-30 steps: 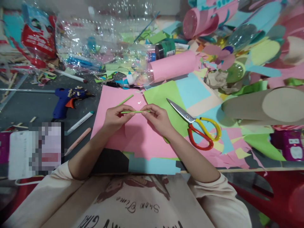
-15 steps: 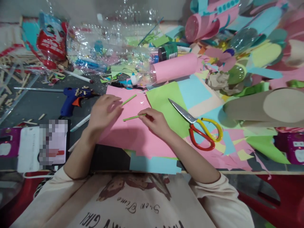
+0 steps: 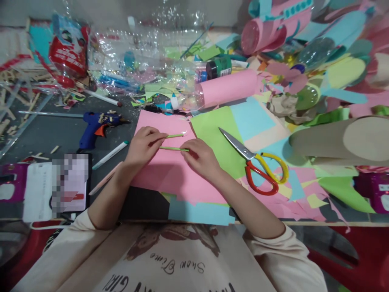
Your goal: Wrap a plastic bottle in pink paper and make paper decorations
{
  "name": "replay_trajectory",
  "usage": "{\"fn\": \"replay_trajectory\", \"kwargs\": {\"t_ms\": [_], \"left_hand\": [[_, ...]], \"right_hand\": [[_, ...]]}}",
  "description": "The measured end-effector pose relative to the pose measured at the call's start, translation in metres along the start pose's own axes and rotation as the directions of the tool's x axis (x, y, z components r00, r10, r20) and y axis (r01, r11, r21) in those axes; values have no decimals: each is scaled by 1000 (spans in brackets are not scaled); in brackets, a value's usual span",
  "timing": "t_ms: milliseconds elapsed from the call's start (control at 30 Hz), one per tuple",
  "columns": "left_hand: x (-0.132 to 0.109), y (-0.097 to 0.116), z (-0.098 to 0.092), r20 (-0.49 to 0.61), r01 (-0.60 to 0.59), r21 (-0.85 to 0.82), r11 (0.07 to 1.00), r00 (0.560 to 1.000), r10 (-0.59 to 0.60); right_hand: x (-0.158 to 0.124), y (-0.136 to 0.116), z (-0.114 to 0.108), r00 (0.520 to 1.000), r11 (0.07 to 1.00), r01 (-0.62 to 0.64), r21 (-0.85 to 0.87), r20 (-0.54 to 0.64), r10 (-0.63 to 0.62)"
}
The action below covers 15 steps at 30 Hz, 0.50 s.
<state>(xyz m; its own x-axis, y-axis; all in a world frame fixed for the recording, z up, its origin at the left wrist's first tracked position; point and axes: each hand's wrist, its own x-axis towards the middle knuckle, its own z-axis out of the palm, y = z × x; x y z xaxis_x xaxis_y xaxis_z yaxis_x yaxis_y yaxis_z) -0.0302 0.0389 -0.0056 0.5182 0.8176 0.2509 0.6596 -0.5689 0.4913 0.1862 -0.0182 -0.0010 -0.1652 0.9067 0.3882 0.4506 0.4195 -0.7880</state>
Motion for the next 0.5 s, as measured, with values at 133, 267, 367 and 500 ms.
{"fn": "replay_trajectory", "kwargs": {"t_ms": [133,267,367,500], "left_hand": [[0,7,2,-26,-59,-96,994,998,57],[-1,14,-1,-77,-13,-126,992,997,4],[-2,16,-2,-45,-40,-74,996,998,37],[-4,21,-2,84,-164,-13,986,983,165]], "right_hand": [[0,1,0,999,982,29,-186,-37,-36],[2,1,-3,999,972,-53,-229,-17,51],[3,0,-8,991,978,-132,-159,-42,127],[4,-1,-11,952,959,-282,14,-123,281]]}}
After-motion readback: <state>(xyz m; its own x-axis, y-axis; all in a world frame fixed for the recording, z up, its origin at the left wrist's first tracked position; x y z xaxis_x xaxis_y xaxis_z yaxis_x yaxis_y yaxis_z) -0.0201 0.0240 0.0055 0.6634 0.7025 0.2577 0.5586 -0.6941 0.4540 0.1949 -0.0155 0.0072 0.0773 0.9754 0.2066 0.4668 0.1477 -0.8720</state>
